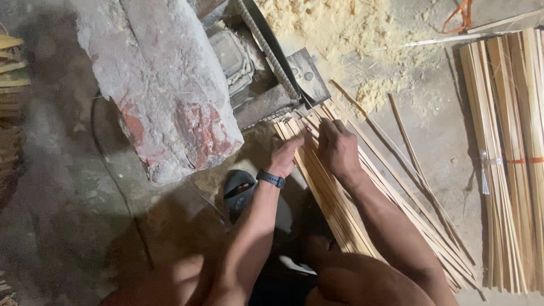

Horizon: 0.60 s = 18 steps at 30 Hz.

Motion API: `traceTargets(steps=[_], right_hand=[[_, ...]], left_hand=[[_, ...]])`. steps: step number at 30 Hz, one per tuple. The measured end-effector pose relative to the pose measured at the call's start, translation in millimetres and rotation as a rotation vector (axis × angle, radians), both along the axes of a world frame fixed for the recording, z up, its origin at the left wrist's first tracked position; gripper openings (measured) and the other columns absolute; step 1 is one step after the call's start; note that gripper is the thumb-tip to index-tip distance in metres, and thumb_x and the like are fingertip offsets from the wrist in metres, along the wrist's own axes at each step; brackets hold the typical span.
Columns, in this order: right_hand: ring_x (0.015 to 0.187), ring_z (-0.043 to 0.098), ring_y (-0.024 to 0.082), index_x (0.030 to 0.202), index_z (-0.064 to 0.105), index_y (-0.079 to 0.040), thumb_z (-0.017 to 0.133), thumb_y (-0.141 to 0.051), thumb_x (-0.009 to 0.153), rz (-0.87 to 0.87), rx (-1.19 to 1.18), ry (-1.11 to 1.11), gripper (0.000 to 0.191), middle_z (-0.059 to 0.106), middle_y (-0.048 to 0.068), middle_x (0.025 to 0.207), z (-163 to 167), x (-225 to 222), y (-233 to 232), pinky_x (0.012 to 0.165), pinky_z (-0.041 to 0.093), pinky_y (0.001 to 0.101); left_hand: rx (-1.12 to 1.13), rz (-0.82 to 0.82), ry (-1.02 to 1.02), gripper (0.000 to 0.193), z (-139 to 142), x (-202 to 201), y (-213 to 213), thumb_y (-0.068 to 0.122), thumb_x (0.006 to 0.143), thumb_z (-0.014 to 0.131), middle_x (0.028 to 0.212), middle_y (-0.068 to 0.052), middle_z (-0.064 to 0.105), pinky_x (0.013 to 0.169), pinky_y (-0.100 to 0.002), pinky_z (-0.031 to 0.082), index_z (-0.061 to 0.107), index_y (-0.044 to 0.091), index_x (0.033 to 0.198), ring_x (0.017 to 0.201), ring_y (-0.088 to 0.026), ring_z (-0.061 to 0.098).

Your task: The person feeds thin wooden sticks into a stationary blade machine to shave their edges. They handle the sticks by hand, feeding them one by one or in small groups, and collect the finished pieces into a bundle.

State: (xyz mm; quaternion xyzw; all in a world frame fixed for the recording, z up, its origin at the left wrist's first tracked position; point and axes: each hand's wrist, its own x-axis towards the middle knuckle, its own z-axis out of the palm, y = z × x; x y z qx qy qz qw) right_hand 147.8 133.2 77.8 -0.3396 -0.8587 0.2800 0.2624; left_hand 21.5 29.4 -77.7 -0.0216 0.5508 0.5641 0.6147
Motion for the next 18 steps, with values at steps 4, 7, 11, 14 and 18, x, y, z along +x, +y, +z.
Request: traceTargets(steps=[4, 7, 11, 14, 18], right_hand=[[0.067, 0.063, 0.034, 0.087, 0.061, -0.002, 0.073, -0.007, 0.088, 0.032, 0.035, -0.065, 0.013, 0.062, 0.018, 0.077, 4, -16, 8, 0.056, 0.052, 0.046], [0.076, 0.069, 0.027, 0.109, 0.068, -0.002, 0.067, -0.003, 0.091, 0.083, 0.027, -0.041, 0.018, 0.072, 0.014, 0.095, 9, -2, 9, 0.058, 0.058, 0.0367], [0.071, 0.069, 0.026, 0.109, 0.074, -0.002, 0.068, -0.006, 0.089, -0.004, 0.202, -0.132, 0.021, 0.073, 0.017, 0.094, 22, 51, -12, 0.057, 0.059, 0.0373], [0.067, 0.069, 0.026, 0.102, 0.075, -0.001, 0.069, -0.011, 0.087, 0.036, 0.278, -0.155, 0.019, 0.072, 0.015, 0.09, 14, 70, -24, 0.056, 0.06, 0.0363], [0.056, 0.068, 0.021, 0.1, 0.076, -0.002, 0.065, -0.003, 0.099, 0.024, -0.052, -0.095, 0.011, 0.071, 0.013, 0.084, -5, 53, -17, 0.046, 0.056, 0.0335]], left_hand=[[0.023, 0.135, 0.051, 0.068, -3, 1, 0, 0.017, 0.093, 0.074, 0.14, -0.018, 0.061, 0.117, -0.052, 0.041, 0.017, 0.023, 0.129, 0.131, -0.033, 0.056], [0.051, 0.029, 0.084, 0.042, -1, 1, 2, 0.026, 0.093, 0.071, 0.136, -0.01, 0.064, 0.117, -0.047, 0.029, 0.046, 0.014, 0.125, 0.135, -0.024, 0.049], [0.2, -0.143, 0.165, 0.04, 5, 0, 6, 0.032, 0.103, 0.073, 0.113, -0.017, 0.075, 0.111, -0.036, 0.034, 0.068, -0.008, 0.104, 0.126, -0.022, 0.061], [0.263, -0.016, -0.073, 0.033, 12, -2, 9, 0.029, 0.095, 0.078, 0.099, -0.009, 0.072, 0.097, -0.035, 0.048, 0.072, 0.002, 0.113, 0.1, -0.021, 0.065], [0.241, 0.026, -0.038, 0.033, 20, -4, 9, 0.018, 0.081, 0.077, 0.097, -0.006, 0.074, 0.089, -0.031, 0.052, 0.073, 0.009, 0.112, 0.091, -0.016, 0.069]])
